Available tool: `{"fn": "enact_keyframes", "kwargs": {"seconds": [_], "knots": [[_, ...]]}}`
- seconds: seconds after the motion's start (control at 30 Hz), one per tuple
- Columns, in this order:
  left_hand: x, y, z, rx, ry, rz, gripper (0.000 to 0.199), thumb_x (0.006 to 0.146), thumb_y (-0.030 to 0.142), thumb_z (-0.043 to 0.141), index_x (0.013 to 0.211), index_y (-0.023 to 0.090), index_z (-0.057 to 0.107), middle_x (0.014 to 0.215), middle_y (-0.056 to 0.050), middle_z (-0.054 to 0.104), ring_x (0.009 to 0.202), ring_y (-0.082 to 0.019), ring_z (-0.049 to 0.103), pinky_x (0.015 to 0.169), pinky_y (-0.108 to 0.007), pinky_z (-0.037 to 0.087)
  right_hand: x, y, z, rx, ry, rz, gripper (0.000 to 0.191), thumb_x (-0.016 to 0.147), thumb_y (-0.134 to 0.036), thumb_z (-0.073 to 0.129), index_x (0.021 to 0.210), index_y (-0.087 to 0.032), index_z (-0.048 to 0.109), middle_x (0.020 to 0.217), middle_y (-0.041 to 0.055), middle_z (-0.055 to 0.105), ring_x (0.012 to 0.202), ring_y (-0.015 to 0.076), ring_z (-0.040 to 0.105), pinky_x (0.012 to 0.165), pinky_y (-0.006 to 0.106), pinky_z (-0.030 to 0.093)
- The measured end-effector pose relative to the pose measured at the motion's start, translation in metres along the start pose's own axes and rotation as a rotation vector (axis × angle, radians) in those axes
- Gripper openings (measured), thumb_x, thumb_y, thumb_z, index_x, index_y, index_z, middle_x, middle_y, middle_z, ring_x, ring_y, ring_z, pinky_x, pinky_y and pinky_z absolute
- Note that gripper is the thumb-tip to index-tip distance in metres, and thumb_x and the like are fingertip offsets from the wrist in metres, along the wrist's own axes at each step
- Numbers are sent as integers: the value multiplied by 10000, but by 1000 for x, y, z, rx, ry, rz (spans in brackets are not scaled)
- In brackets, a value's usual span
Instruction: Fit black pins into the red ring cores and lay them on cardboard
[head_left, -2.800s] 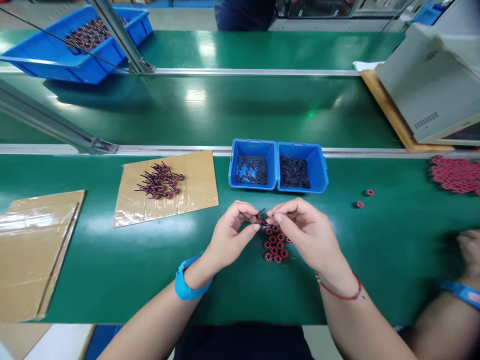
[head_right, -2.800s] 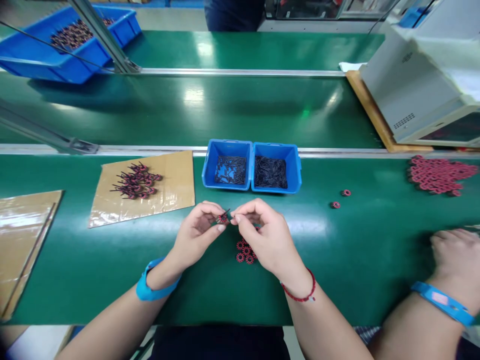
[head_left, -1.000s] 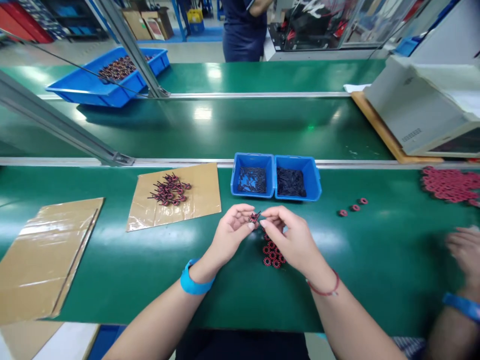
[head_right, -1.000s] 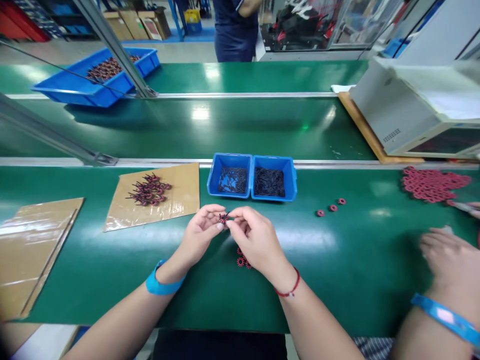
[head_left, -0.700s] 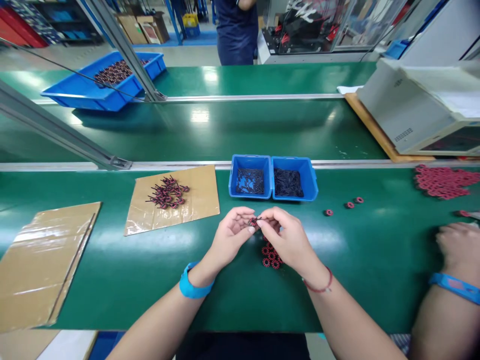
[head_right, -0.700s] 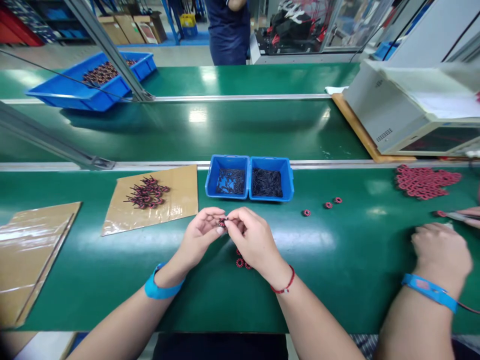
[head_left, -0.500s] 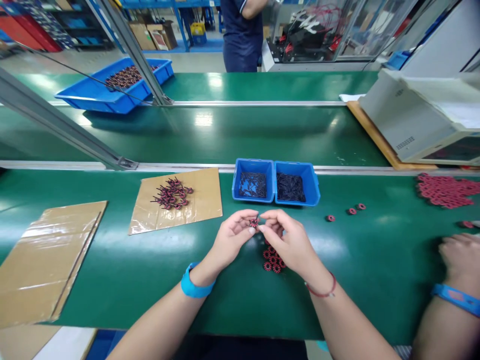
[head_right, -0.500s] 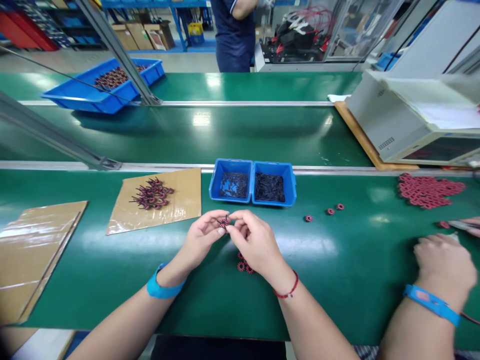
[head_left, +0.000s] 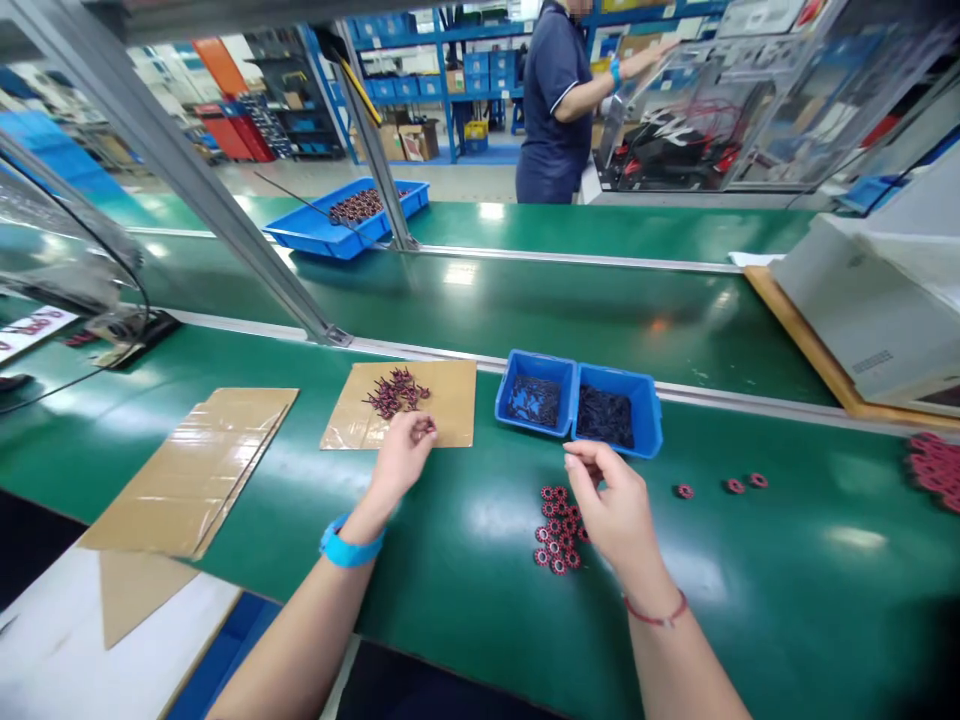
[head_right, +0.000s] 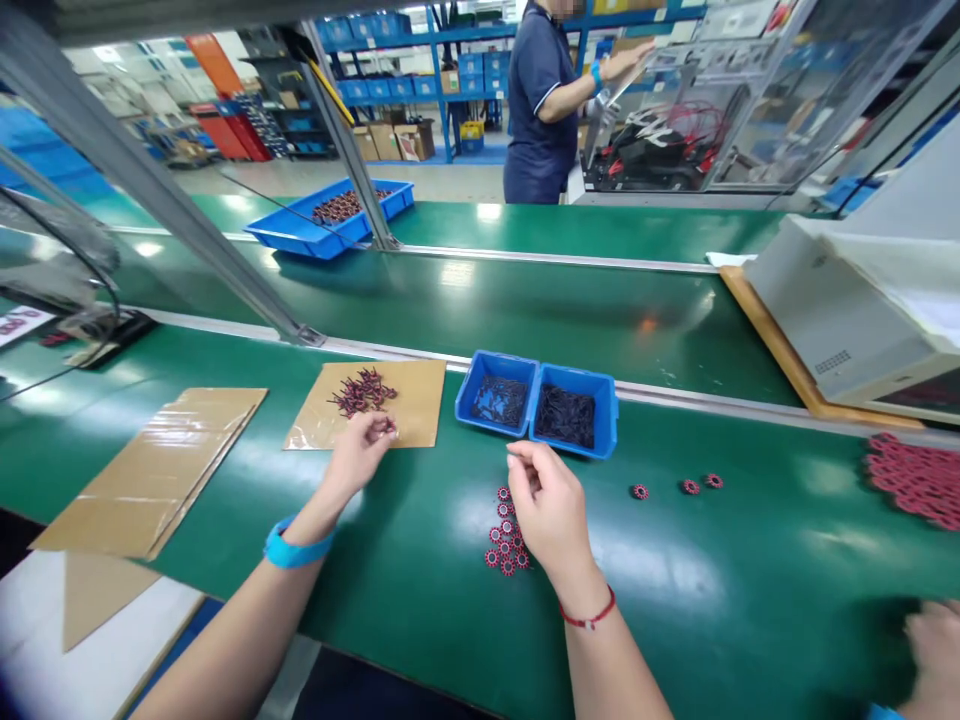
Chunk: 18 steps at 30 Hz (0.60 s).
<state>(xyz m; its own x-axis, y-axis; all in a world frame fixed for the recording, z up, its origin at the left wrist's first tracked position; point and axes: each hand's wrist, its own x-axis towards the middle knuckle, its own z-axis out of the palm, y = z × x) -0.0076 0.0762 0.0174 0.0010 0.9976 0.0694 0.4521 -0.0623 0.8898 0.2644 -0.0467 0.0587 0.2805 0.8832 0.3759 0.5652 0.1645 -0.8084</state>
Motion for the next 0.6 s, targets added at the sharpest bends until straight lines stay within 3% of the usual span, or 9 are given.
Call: {"fn": "enact_keyframes", "kwargs": {"seconds": [0.13, 0.23, 0.37, 0.47, 0.53, 0.6], "knots": [[2, -33, -34, 171, 93, -74, 80, 699, 199, 650, 765, 192, 607, 706, -3, 580, 696, -204, 579, 774, -386, 502, -1, -1, 0, -38, -30, -35, 150, 941, -246, 540, 974, -189, 675, 797, 27, 703, 648, 152, 633, 637, 285, 511], [16, -46, -42, 233, 153, -76, 150, 707, 203, 639, 842, 201, 573, 721, 7, 560, 718, -211, 578, 790, -393, 499, -1, 0, 0, -49, -43, -44, 152, 943, -240, 536, 986, -188, 672, 803, 26, 702, 651, 154, 631, 647, 293, 507], [34, -50, -40, 270, 244, -54, 262, 722, 198, 634, 938, 208, 486, 786, 7, 526, 760, -211, 578, 815, -408, 505, 1, 1, -2, -56, -39, -54, 151, 946, -237, 534, 987, -187, 670, 811, 29, 706, 656, 158, 633, 653, 299, 505], [24, -49, -35, 284, 285, -16, 284, 742, 215, 629, 969, 205, 458, 821, 6, 498, 769, -204, 574, 812, -424, 514, 2, 3, -3, -64, -36, -56, 149, 947, -236, 529, 981, -187, 666, 814, 32, 708, 665, 163, 641, 653, 305, 503], [6, -46, -27, 281, 246, 20, 257, 762, 246, 622, 965, 202, 471, 805, 9, 498, 724, -196, 568, 761, -420, 526, 3, 3, -3, -67, -32, -52, 151, 952, -236, 523, 985, -186, 662, 812, 31, 707, 672, 166, 647, 654, 308, 503], [-11, -41, -16, 262, 126, 73, 207, 784, 299, 627, 927, 199, 516, 768, 5, 531, 671, -191, 575, 696, -396, 538, 3, 4, -2, -73, -33, -53, 151, 955, -234, 518, 991, -184, 656, 815, 32, 706, 682, 168, 652, 657, 309, 503]]}}
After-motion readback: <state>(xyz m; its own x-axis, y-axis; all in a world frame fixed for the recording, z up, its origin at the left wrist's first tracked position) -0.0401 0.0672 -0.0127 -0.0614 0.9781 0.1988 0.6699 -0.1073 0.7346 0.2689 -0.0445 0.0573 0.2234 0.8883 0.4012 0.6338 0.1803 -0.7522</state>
